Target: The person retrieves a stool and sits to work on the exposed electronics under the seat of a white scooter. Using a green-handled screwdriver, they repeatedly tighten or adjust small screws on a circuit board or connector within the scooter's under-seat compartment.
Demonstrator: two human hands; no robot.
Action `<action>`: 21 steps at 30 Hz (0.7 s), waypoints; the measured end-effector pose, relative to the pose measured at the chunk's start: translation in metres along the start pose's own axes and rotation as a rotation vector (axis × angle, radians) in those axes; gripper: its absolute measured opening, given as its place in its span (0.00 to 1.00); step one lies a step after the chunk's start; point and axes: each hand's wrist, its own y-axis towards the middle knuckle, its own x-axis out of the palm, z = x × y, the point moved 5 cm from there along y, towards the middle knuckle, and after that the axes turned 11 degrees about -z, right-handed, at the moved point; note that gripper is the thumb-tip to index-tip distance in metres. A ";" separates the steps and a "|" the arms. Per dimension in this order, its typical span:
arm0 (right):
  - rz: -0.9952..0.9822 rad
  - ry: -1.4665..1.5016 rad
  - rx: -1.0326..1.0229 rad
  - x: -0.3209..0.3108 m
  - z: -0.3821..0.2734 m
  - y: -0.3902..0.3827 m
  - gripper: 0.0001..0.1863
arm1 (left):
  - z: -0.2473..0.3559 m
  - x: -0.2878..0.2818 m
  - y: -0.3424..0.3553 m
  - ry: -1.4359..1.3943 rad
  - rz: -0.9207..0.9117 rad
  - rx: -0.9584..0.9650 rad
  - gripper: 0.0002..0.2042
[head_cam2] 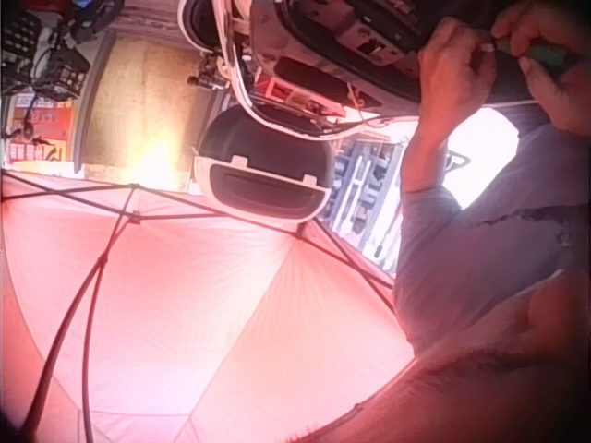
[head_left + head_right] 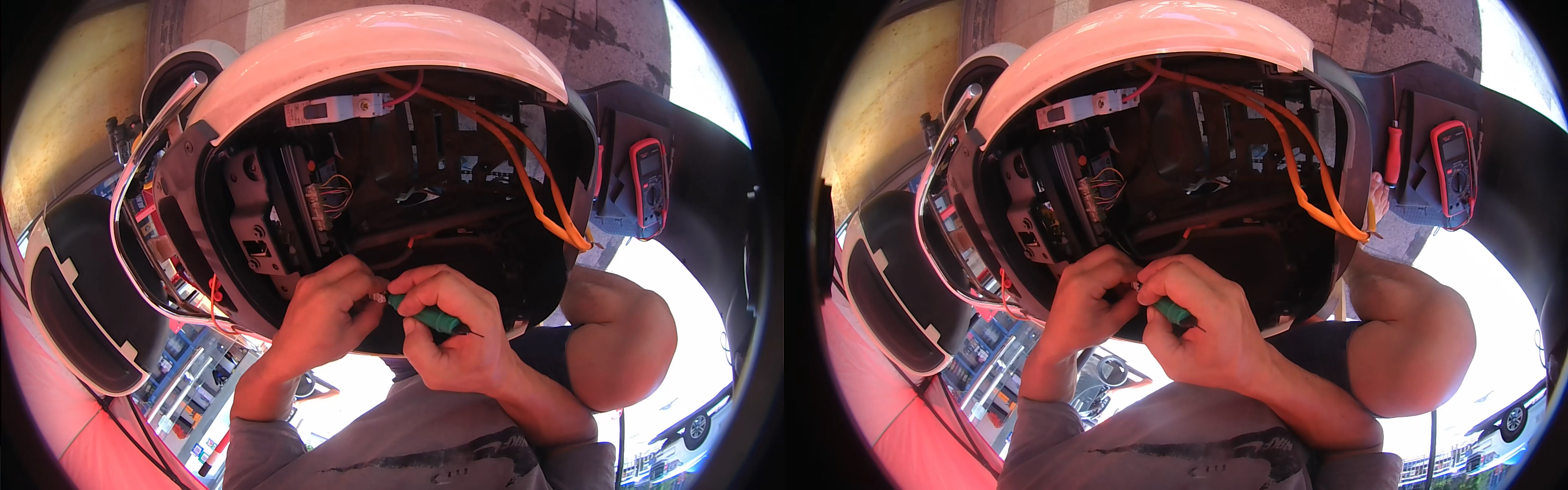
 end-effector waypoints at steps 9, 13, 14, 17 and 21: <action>-0.038 0.125 0.136 -0.002 0.008 0.000 0.09 | 0.003 0.000 0.000 0.041 -0.004 0.010 0.12; -0.045 0.092 0.089 -0.002 0.006 0.001 0.09 | 0.004 0.000 0.000 0.035 -0.007 0.003 0.12; -0.044 0.061 0.058 -0.002 0.004 0.002 0.10 | 0.003 0.000 0.000 0.033 -0.008 -0.003 0.12; -0.060 -0.039 -0.009 -0.001 -0.001 0.001 0.11 | 0.002 0.000 0.000 0.010 -0.014 -0.025 0.12; -0.061 -0.110 -0.049 0.003 -0.005 -0.001 0.11 | 0.000 0.000 -0.001 -0.007 -0.010 -0.028 0.12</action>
